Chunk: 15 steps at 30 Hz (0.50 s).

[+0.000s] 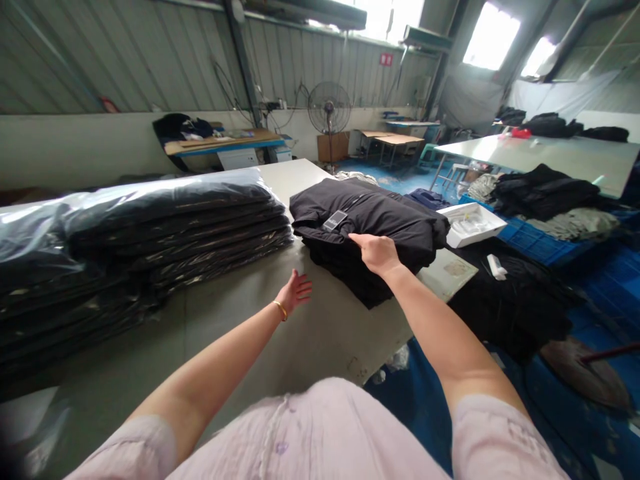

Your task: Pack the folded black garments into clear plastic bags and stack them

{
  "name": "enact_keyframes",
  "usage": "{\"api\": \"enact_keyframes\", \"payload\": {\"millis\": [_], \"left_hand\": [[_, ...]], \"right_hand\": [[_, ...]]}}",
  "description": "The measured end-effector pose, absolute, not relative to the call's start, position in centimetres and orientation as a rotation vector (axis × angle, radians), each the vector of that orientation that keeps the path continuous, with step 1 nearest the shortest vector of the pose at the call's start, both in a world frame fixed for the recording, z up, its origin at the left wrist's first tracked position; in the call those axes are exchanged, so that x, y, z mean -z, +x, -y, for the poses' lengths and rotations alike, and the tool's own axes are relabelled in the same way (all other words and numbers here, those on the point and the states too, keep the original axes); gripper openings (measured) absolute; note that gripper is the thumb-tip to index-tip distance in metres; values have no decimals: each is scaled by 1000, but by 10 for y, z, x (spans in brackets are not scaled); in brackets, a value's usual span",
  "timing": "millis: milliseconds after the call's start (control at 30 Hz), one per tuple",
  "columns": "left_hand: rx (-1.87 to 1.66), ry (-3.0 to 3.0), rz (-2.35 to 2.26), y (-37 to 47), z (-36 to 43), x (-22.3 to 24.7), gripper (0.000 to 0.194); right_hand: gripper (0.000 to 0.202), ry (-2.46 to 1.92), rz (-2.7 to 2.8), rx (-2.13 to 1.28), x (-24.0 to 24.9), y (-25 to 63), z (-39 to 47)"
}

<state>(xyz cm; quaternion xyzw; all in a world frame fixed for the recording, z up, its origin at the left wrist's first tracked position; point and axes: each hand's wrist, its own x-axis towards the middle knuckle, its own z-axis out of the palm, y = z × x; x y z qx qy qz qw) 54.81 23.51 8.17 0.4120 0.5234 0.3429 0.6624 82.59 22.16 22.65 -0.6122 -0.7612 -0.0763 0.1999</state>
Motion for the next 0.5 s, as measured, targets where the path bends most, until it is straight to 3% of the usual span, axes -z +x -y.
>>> {"api": "enact_keyframes", "payload": {"millis": [133, 400, 500], "left_hand": [[-951, 615, -1038, 524, -221, -79, 93], [-1209, 288, -1191, 418, -153, -28, 45], [-1199, 305, -1359, 384, -123, -14, 39]], "right_hand": [[47, -1481, 2168, -33, -198, 795, -169], [54, -1332, 2261, -597, -60, 712, -68], [50, -1360, 2312, -736, -10, 681, -34]]}}
